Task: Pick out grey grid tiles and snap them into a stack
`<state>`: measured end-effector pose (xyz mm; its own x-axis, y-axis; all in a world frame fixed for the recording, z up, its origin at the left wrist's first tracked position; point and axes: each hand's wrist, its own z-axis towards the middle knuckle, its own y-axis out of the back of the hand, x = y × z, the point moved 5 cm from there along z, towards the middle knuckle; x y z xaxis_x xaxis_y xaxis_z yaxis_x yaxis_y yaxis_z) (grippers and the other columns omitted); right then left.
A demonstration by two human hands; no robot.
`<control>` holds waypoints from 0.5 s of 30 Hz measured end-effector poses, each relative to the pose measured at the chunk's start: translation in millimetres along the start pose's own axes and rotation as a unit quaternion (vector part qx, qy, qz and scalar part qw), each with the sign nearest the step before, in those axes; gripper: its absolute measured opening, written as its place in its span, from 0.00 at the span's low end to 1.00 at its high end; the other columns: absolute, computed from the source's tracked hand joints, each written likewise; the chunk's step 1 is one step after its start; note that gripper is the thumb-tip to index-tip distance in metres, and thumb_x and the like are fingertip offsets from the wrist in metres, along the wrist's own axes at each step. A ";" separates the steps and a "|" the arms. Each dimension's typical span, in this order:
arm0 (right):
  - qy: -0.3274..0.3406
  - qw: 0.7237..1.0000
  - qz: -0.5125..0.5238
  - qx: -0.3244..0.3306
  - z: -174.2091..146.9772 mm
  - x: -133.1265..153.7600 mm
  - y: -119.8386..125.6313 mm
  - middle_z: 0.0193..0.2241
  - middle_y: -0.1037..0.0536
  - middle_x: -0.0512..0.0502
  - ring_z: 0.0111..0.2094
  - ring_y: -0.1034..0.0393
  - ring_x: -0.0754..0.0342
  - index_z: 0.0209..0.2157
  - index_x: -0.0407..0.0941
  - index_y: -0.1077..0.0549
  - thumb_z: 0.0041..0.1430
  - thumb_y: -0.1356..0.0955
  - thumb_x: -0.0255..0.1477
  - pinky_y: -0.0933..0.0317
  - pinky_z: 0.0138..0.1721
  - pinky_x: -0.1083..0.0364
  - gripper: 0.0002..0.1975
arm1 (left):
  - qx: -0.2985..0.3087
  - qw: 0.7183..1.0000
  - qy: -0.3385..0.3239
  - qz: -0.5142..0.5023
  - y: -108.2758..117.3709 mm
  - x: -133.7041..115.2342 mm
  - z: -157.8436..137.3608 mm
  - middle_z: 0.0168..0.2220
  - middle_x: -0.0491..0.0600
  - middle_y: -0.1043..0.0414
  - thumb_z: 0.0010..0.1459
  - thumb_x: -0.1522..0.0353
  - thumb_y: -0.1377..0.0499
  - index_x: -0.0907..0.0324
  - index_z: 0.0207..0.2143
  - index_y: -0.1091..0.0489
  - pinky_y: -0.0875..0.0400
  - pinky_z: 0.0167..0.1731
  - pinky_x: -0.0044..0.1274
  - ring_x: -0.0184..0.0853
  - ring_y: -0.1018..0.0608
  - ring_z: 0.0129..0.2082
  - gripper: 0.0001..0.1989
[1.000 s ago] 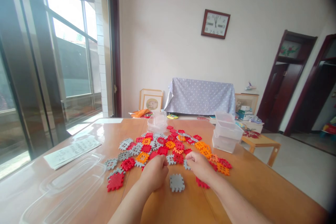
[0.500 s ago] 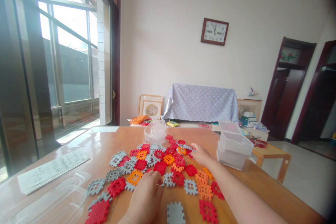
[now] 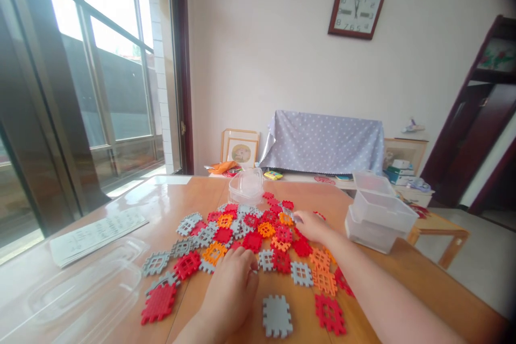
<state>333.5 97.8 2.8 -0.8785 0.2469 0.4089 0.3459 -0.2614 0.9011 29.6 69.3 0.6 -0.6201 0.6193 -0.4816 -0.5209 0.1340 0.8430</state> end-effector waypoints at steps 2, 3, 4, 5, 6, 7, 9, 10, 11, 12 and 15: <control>0.026 0.999 -0.027 0.015 -11.9 3.0 -1.0 0.38 0.18 0.48 0.41 0.28 0.50 0.38 0.48 0.21 0.55 0.32 0.27 0.47 0.39 0.56 0.10 | 0.000 1.000 -0.007 0.001 2.1 -3.2 -0.6 0.39 0.49 0.27 0.55 0.75 0.45 0.56 0.34 0.31 0.38 0.40 0.24 0.38 0.27 0.42 0.07; 0.036 0.998 -0.038 0.020 -18.1 4.5 -1.2 0.38 0.18 0.48 0.41 0.28 0.50 0.37 0.48 0.21 0.57 0.33 0.27 0.48 0.39 0.56 0.09 | 0.000 1.000 -0.014 0.002 3.0 -5.1 -0.8 0.39 0.49 0.27 0.56 0.75 0.46 0.56 0.34 0.31 0.38 0.40 0.24 0.38 0.27 0.42 0.07; 0.044 0.998 -0.046 0.023 -24.4 6.2 -1.1 0.38 0.18 0.48 0.41 0.29 0.50 0.37 0.48 0.21 0.58 0.34 0.28 0.48 0.38 0.56 0.09 | 0.002 1.000 -0.017 0.002 3.4 -6.4 -1.0 0.39 0.49 0.26 0.56 0.75 0.46 0.56 0.34 0.31 0.38 0.39 0.24 0.37 0.27 0.41 0.07; 0.050 0.997 -0.052 0.024 -30.7 8.2 -0.6 0.38 0.18 0.48 0.41 0.29 0.50 0.37 0.49 0.21 0.59 0.35 0.28 0.48 0.38 0.56 0.10 | 0.001 1.000 -0.016 0.002 3.8 -6.9 -1.1 0.39 0.48 0.26 0.56 0.75 0.46 0.56 0.33 0.31 0.38 0.38 0.24 0.37 0.27 0.41 0.07; 0.056 0.997 -0.057 0.024 -37.1 10.7 0.3 0.38 0.18 0.48 0.41 0.29 0.50 0.37 0.49 0.21 0.60 0.35 0.28 0.48 0.38 0.56 0.10 | 0.000 1.000 -0.019 0.001 3.9 -7.5 -1.4 0.38 0.48 0.26 0.56 0.75 0.45 0.56 0.33 0.31 0.38 0.38 0.24 0.37 0.26 0.41 0.07; 0.062 0.996 -0.061 0.021 -43.5 13.7 1.5 0.38 0.18 0.48 0.41 0.29 0.50 0.38 0.49 0.21 0.61 0.36 0.29 0.47 0.39 0.56 0.11 | -0.002 1.000 -0.021 -0.001 3.8 -7.6 -1.6 0.38 0.48 0.26 0.55 0.75 0.45 0.56 0.33 0.31 0.39 0.37 0.24 0.37 0.26 0.40 0.07; 0.073 0.995 -0.067 0.010 -56.2 21.0 4.7 0.39 0.18 0.48 0.42 0.28 0.51 0.39 0.49 0.21 0.62 0.37 0.29 0.47 0.39 0.57 0.12 | -0.006 1.000 -0.026 -0.004 3.5 -7.1 -2.0 0.38 0.48 0.25 0.56 0.74 0.45 0.56 0.33 0.30 0.39 0.37 0.24 0.37 0.26 0.40 0.06; 0.078 0.995 -0.070 0.002 -62.5 25.0 6.5 0.39 0.18 0.48 0.42 0.28 0.51 0.39 0.49 0.21 0.63 0.37 0.29 0.47 0.39 0.57 0.12 | -0.009 1.000 -0.027 -0.004 3.4 -6.5 -2.0 0.38 0.48 0.25 0.56 0.74 0.45 0.56 0.33 0.30 0.39 0.36 0.24 0.37 0.26 0.39 0.06; 0.084 0.994 -0.072 -0.006 -68.9 28.9 8.5 0.40 0.18 0.48 0.42 0.28 0.51 0.40 0.49 0.22 0.64 0.38 0.29 0.47 0.39 0.57 0.13 | -0.012 1.000 -0.027 -0.004 3.6 -5.7 -1.9 0.37 0.48 0.25 0.56 0.74 0.45 0.56 0.33 0.31 0.39 0.36 0.24 0.37 0.26 0.39 0.06; 0.089 0.993 -0.074 -0.014 -75.2 32.6 10.4 0.40 0.18 0.48 0.42 0.28 0.51 0.40 0.49 0.22 0.64 0.39 0.29 0.46 0.39 0.57 0.13 | -0.014 1.000 -0.026 -0.005 4.0 -5.0 -1.6 0.37 0.48 0.25 0.56 0.74 0.45 0.56 0.32 0.31 0.39 0.36 0.24 0.36 0.26 0.39 0.06; 0.110 0.991 -0.073 -0.014 -93.5 41.2 13.8 0.36 0.18 0.50 0.38 0.28 0.52 0.36 0.50 0.22 0.63 0.38 0.29 0.46 0.37 0.57 0.13 | -0.018 1.000 -0.021 -0.008 7.0 -4.0 -0.8 0.37 0.48 0.25 0.55 0.74 0.45 0.56 0.33 0.30 0.40 0.35 0.24 0.36 0.26 0.38 0.06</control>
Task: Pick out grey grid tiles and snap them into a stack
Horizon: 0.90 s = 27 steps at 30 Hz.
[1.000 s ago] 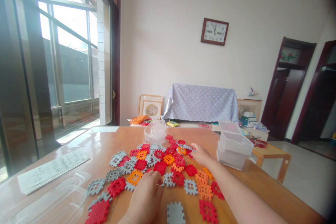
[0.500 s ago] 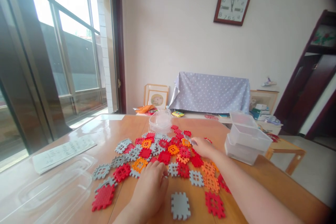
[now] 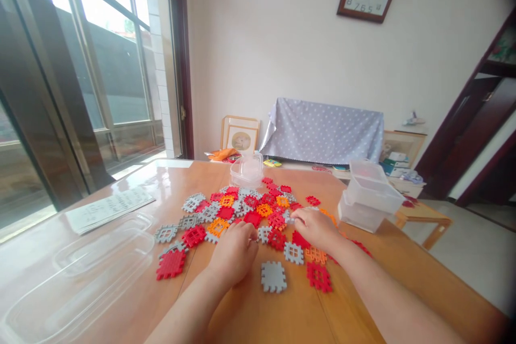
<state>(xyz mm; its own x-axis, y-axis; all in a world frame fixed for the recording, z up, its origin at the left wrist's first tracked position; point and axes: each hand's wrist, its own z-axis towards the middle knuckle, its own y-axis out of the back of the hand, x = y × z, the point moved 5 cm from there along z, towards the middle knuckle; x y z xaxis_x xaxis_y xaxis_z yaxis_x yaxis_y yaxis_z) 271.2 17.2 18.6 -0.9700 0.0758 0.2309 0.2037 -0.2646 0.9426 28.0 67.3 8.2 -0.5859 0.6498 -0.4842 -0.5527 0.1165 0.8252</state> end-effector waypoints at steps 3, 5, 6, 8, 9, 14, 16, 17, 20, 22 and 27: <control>0.014 0.999 0.040 0.019 -12.7 5.2 2.8 0.32 0.20 0.51 0.34 0.29 0.53 0.33 0.49 0.23 0.60 0.37 0.29 0.45 0.35 0.57 0.11 | 0.002 1.000 0.003 -0.001 4.7 -0.8 0.3 0.37 0.48 0.25 0.54 0.74 0.45 0.56 0.33 0.30 0.39 0.35 0.23 0.36 0.26 0.38 0.07; 0.025 0.997 0.071 0.024 -17.8 6.3 4.8 0.34 0.20 0.50 0.36 0.29 0.52 0.35 0.48 0.22 0.58 0.36 0.28 0.43 0.37 0.56 0.10 | 0.004 1.000 0.004 -0.002 7.7 -1.3 0.2 0.37 0.49 0.25 0.53 0.74 0.46 0.56 0.32 0.30 0.39 0.35 0.23 0.36 0.26 0.38 0.07; 0.034 0.996 0.082 0.028 -19.4 7.0 5.2 0.35 0.20 0.50 0.38 0.29 0.51 0.37 0.49 0.22 0.57 0.36 0.27 0.42 0.39 0.56 0.11 | 0.005 1.000 0.005 -0.002 8.9 -1.2 0.2 0.37 0.49 0.25 0.53 0.74 0.46 0.56 0.32 0.30 0.39 0.35 0.23 0.36 0.26 0.38 0.07; 0.055 0.993 0.096 0.045 -21.5 8.6 3.6 0.39 0.20 0.49 0.40 0.29 0.50 0.40 0.49 0.22 0.55 0.34 0.27 0.41 0.42 0.55 0.12 | 0.005 1.000 0.010 -0.001 10.6 -0.3 0.1 0.37 0.49 0.25 0.54 0.74 0.46 0.56 0.33 0.30 0.39 0.34 0.23 0.36 0.26 0.37 0.07; 0.061 0.992 0.099 0.053 -22.0 9.0 1.9 0.40 0.21 0.49 0.41 0.29 0.50 0.42 0.50 0.22 0.54 0.33 0.28 0.40 0.43 0.55 0.14 | 0.005 1.000 0.013 -0.001 11.1 0.3 0.1 0.37 0.49 0.25 0.54 0.74 0.46 0.56 0.33 0.30 0.40 0.34 0.23 0.36 0.26 0.37 0.07; 0.054 0.992 0.081 0.077 -20.9 5.4 -9.2 0.40 0.22 0.48 0.43 0.30 0.49 0.43 0.50 0.22 0.52 0.31 0.29 0.39 0.45 0.54 0.15 | 0.001 1.000 0.011 -0.005 12.7 0.4 0.0 0.37 0.49 0.24 0.54 0.73 0.45 0.56 0.32 0.30 0.39 0.34 0.23 0.36 0.26 0.37 0.06; 0.047 0.993 0.076 0.076 -20.5 4.1 -9.8 0.39 0.22 0.48 0.41 0.30 0.49 0.42 0.50 0.22 0.53 0.31 0.30 0.39 0.46 0.53 0.14 | -0.003 1.000 0.006 -0.006 13.6 -0.4 0.0 0.37 0.49 0.24 0.55 0.72 0.45 0.56 0.32 0.30 0.39 0.34 0.23 0.36 0.26 0.37 0.05; 0.044 0.994 0.078 0.068 -20.9 4.5 -7.8 0.39 0.22 0.47 0.42 0.30 0.48 0.43 0.50 0.22 0.53 0.30 0.31 0.38 0.46 0.52 0.14 | -0.005 1.000 0.004 -0.007 14.1 -0.6 0.0 0.37 0.49 0.24 0.55 0.73 0.45 0.56 0.32 0.30 0.39 0.35 0.23 0.36 0.26 0.37 0.05; 0.054 0.991 0.112 0.054 -26.9 14.4 3.4 0.45 0.23 0.45 0.47 0.30 0.46 0.49 0.50 0.25 0.52 0.28 0.33 0.38 0.51 0.49 0.21 | -0.009 1.000 -0.002 -0.018 15.0 0.3 0.1 0.36 0.49 0.24 0.55 0.73 0.45 0.56 0.32 0.30 0.40 0.34 0.23 0.36 0.26 0.36 0.05; 0.081 0.983 0.146 0.078 -35.3 29.3 10.6 0.49 0.24 0.45 0.51 0.31 0.45 0.52 0.50 0.27 0.52 0.27 0.33 0.38 0.53 0.49 0.24 | -0.010 1.000 -0.003 -0.026 14.8 2.4 0.2 0.36 0.48 0.25 0.55 0.72 0.45 0.56 0.31 0.30 0.41 0.32 0.23 0.35 0.26 0.35 0.05; 0.121 0.966 0.166 0.158 -57.3 67.3 17.8 0.51 0.25 0.46 0.51 0.31 0.46 0.54 0.52 0.28 0.49 0.25 0.33 0.37 0.52 0.50 0.28 | -0.015 0.999 -0.001 -0.030 12.0 7.9 1.1 0.34 0.48 0.25 0.53 0.74 0.45 0.56 0.30 0.31 0.42 0.30 0.23 0.34 0.27 0.33 0.05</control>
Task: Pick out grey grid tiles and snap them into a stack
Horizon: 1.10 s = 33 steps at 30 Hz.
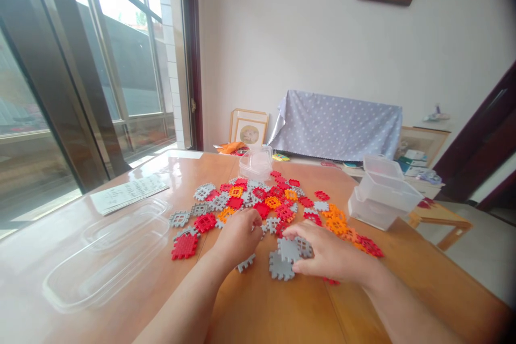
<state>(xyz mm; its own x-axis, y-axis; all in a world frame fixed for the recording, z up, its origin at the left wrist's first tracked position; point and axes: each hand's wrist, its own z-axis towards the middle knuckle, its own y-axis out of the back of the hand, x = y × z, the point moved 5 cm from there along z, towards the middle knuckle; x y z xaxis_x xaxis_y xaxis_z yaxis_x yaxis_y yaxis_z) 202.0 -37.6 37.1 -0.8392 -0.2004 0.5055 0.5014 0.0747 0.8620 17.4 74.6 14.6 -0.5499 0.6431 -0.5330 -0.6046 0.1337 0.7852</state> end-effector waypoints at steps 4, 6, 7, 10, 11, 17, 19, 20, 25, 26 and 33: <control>0.008 1.000 -0.019 0.019 -0.9 13.0 -8.9 0.49 0.25 0.46 0.50 0.31 0.47 0.52 0.51 0.27 0.47 0.24 0.33 0.37 0.51 0.50 0.28 | 0.004 1.000 -0.005 -0.010 -3.2 0.9 -0.4 0.33 0.47 0.26 0.52 0.74 0.44 0.57 0.30 0.31 0.43 0.30 0.22 0.33 0.27 0.32 0.05; 0.015 0.999 -0.023 0.024 0.0 15.1 -12.6 0.49 0.25 0.46 0.50 0.32 0.46 0.52 0.51 0.28 0.48 0.25 0.34 0.37 0.51 0.50 0.28 | 0.011 1.000 -0.003 -0.016 -4.3 0.7 -1.3 0.32 0.46 0.26 0.52 0.73 0.44 0.56 0.30 0.30 0.43 0.30 0.22 0.33 0.27 0.32 0.05; 0.018 0.999 -0.026 0.028 0.5 15.5 -14.6 0.49 0.25 0.46 0.50 0.32 0.46 0.52 0.51 0.28 0.48 0.25 0.34 0.37 0.50 0.50 0.28 | 0.015 1.000 -0.002 -0.018 -4.7 0.5 -1.8 0.32 0.46 0.26 0.52 0.73 0.44 0.56 0.30 0.30 0.43 0.30 0.22 0.33 0.27 0.32 0.04; 0.023 0.998 -0.037 0.046 2.2 15.0 -20.5 0.47 0.25 0.46 0.49 0.32 0.44 0.51 0.52 0.27 0.47 0.24 0.35 0.38 0.50 0.49 0.28 | 0.022 1.000 0.002 -0.020 -4.8 0.0 -2.9 0.32 0.46 0.25 0.53 0.72 0.44 0.57 0.30 0.30 0.43 0.30 0.22 0.33 0.27 0.32 0.04; 0.024 0.998 -0.039 0.051 2.6 14.5 -22.0 0.47 0.25 0.46 0.49 0.32 0.44 0.51 0.53 0.27 0.46 0.24 0.36 0.38 0.50 0.49 0.28 | 0.024 1.000 0.002 -0.020 -4.7 0.0 -3.1 0.32 0.46 0.25 0.53 0.72 0.45 0.57 0.30 0.30 0.42 0.30 0.22 0.33 0.27 0.32 0.04; 0.021 0.998 -0.021 0.055 1.8 14.5 -22.0 0.49 0.25 0.46 0.50 0.32 0.43 0.54 0.53 0.29 0.45 0.23 0.39 0.37 0.51 0.48 0.32 | 0.043 0.999 0.001 -0.018 -6.4 0.6 -4.3 0.33 0.47 0.24 0.53 0.72 0.45 0.56 0.33 0.28 0.40 0.31 0.22 0.34 0.26 0.33 0.06; 0.014 0.999 -0.004 0.053 0.6 14.7 -21.1 0.50 0.25 0.46 0.50 0.31 0.44 0.54 0.53 0.29 0.46 0.23 0.39 0.37 0.52 0.48 0.32 | 0.045 0.999 0.003 -0.011 -7.2 0.5 -4.6 0.34 0.47 0.24 0.53 0.72 0.45 0.56 0.33 0.28 0.39 0.32 0.22 0.34 0.26 0.34 0.07; 0.011 0.999 0.009 0.047 0.5 13.6 -20.5 0.50 0.25 0.46 0.49 0.30 0.45 0.53 0.52 0.28 0.48 0.23 0.39 0.37 0.52 0.48 0.30 | 0.044 0.999 0.003 -0.006 -7.3 0.1 -4.7 0.34 0.47 0.24 0.53 0.72 0.45 0.56 0.33 0.28 0.39 0.32 0.22 0.35 0.26 0.34 0.07; -0.038 0.994 0.093 -0.045 11.8 -27.5 -11.4 0.45 0.21 0.48 0.45 0.26 0.50 0.46 0.50 0.26 0.60 0.32 0.33 0.34 0.47 0.53 0.13 | 0.046 0.999 -0.007 0.010 -7.9 -3.9 -4.8 0.36 0.48 0.24 0.53 0.73 0.45 0.56 0.33 0.30 0.39 0.34 0.23 0.35 0.25 0.36 0.07; -0.058 0.991 0.090 -0.080 15.2 -44.6 -6.5 0.44 0.20 0.48 0.44 0.26 0.51 0.45 0.48 0.26 0.61 0.35 0.32 0.33 0.47 0.53 0.11 | 0.050 0.999 -0.009 0.011 -8.2 -4.4 -4.6 0.36 0.48 0.25 0.53 0.73 0.45 0.56 0.33 0.30 0.39 0.34 0.23 0.36 0.25 0.37 0.07; -0.232 0.940 -0.121 -0.219 26.4 -157.1 41.8 0.56 0.25 0.38 0.58 0.32 0.43 0.58 0.45 0.32 0.59 0.37 0.28 0.40 0.57 0.46 0.24 | 0.054 0.998 0.006 0.019 -9.1 -2.7 -2.8 0.36 0.48 0.25 0.53 0.74 0.46 0.56 0.33 0.30 0.38 0.35 0.24 0.37 0.26 0.38 0.08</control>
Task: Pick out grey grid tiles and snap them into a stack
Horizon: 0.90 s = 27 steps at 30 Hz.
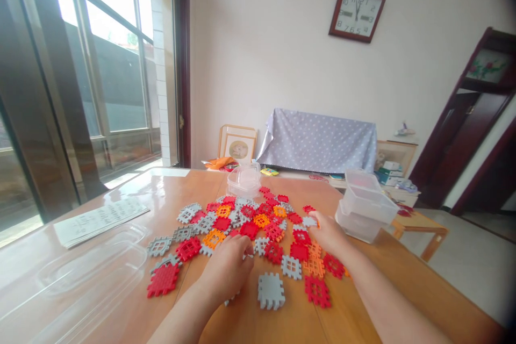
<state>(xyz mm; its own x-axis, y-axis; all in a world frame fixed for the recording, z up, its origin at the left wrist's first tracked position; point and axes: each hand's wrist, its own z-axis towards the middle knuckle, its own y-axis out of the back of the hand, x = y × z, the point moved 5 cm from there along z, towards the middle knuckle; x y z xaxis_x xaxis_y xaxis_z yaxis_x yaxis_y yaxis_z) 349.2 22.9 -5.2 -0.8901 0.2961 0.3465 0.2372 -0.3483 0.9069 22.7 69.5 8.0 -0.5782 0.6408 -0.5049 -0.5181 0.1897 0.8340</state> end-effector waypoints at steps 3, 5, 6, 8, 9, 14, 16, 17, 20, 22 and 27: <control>0.011 0.999 -0.032 0.013 16.6 -10.8 1.0 0.60 0.28 0.38 0.62 0.37 0.41 0.61 0.46 0.32 0.57 0.35 0.28 0.45 0.60 0.45 0.28 | -0.002 1.000 0.003 -0.002 -1.7 0.7 0.0 0.37 0.47 0.25 0.52 0.74 0.46 0.55 0.33 0.30 0.39 0.36 0.24 0.37 0.26 0.39 0.08; 0.017 0.998 -0.050 0.029 24.5 -13.6 -2.1 0.62 0.30 0.39 0.65 0.41 0.40 0.61 0.47 0.32 0.56 0.34 0.29 0.47 0.62 0.44 0.29 | -0.003 1.000 0.004 -0.001 -2.6 1.5 0.1 0.37 0.47 0.25 0.51 0.75 0.46 0.55 0.32 0.30 0.39 0.36 0.24 0.37 0.26 0.40 0.08; 0.018 0.998 -0.057 0.037 27.9 -14.9 -4.3 0.63 0.31 0.40 0.65 0.42 0.40 0.61 0.47 0.31 0.56 0.34 0.30 0.47 0.62 0.44 0.30 | -0.003 1.000 0.005 0.001 -2.9 2.0 0.2 0.37 0.47 0.25 0.51 0.75 0.46 0.55 0.33 0.30 0.39 0.36 0.23 0.37 0.26 0.40 0.08; 0.017 0.996 -0.067 0.049 33.6 -17.7 -8.6 0.63 0.31 0.41 0.65 0.41 0.40 0.60 0.48 0.30 0.55 0.33 0.31 0.47 0.61 0.45 0.30 | -0.001 1.000 0.008 0.005 -3.1 3.3 0.5 0.38 0.47 0.25 0.51 0.75 0.45 0.55 0.33 0.31 0.39 0.36 0.23 0.37 0.26 0.41 0.08; 0.015 0.996 -0.071 0.053 36.0 -18.9 -10.1 0.62 0.29 0.41 0.64 0.39 0.40 0.60 0.49 0.29 0.54 0.32 0.32 0.46 0.59 0.45 0.29 | 0.000 1.000 0.011 0.007 -3.1 4.0 0.7 0.38 0.48 0.25 0.51 0.75 0.45 0.55 0.33 0.31 0.39 0.36 0.23 0.37 0.26 0.41 0.08; 0.006 0.996 -0.077 0.053 40.2 -19.8 -8.5 0.48 0.19 0.44 0.52 0.28 0.41 0.50 0.51 0.23 0.51 0.31 0.32 0.40 0.50 0.48 0.22 | -0.009 1.000 0.009 0.004 -1.9 5.1 1.6 0.38 0.48 0.25 0.52 0.74 0.45 0.55 0.33 0.30 0.39 0.37 0.24 0.38 0.26 0.41 0.08; 0.007 0.996 -0.073 0.046 38.5 -16.6 -3.9 0.43 0.18 0.44 0.49 0.27 0.41 0.44 0.50 0.22 0.49 0.30 0.32 0.40 0.48 0.49 0.17 | -0.013 1.000 0.005 -0.001 -1.4 4.2 1.7 0.38 0.48 0.25 0.53 0.74 0.45 0.56 0.34 0.30 0.39 0.37 0.24 0.37 0.26 0.41 0.07; 0.008 0.997 -0.068 0.039 37.1 -14.4 -0.8 0.42 0.18 0.43 0.48 0.28 0.40 0.42 0.49 0.22 0.49 0.29 0.32 0.40 0.47 0.49 0.16 | -0.014 1.000 0.004 -0.001 -1.0 3.7 1.7 0.38 0.48 0.25 0.54 0.74 0.45 0.56 0.34 0.30 0.38 0.37 0.24 0.37 0.26 0.40 0.07; 0.015 0.999 -0.043 0.016 29.9 -4.2 9.5 0.45 0.19 0.40 0.49 0.29 0.40 0.44 0.47 0.23 0.51 0.29 0.34 0.39 0.48 0.48 0.16 | -0.011 1.000 0.006 0.004 0.7 1.7 1.5 0.37 0.48 0.25 0.55 0.73 0.46 0.56 0.33 0.30 0.38 0.36 0.23 0.37 0.26 0.39 0.07; 0.025 0.999 -0.019 0.007 20.6 7.1 15.5 0.48 0.21 0.40 0.50 0.28 0.42 0.47 0.47 0.25 0.54 0.30 0.35 0.38 0.49 0.48 0.18 | -0.002 1.000 0.007 0.002 1.4 0.3 1.1 0.37 0.49 0.25 0.55 0.73 0.45 0.56 0.33 0.30 0.38 0.35 0.23 0.36 0.26 0.38 0.06; 0.093 0.977 0.171 0.087 -28.4 58.3 20.8 0.53 0.23 0.42 0.51 0.27 0.46 0.55 0.48 0.30 0.57 0.29 0.37 0.33 0.51 0.48 0.25 | 0.020 0.999 0.009 -0.031 -1.8 -0.3 0.1 0.36 0.47 0.25 0.54 0.74 0.46 0.56 0.32 0.31 0.39 0.32 0.22 0.34 0.26 0.35 0.06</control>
<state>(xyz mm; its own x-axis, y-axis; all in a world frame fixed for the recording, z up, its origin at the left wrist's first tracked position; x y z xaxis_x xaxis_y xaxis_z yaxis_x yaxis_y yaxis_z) 291.1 7.6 27.0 -0.7984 0.0166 0.6019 0.5815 -0.2377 0.7780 23.8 69.0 6.7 -0.5572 0.6136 -0.5595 -0.5279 0.2583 0.8091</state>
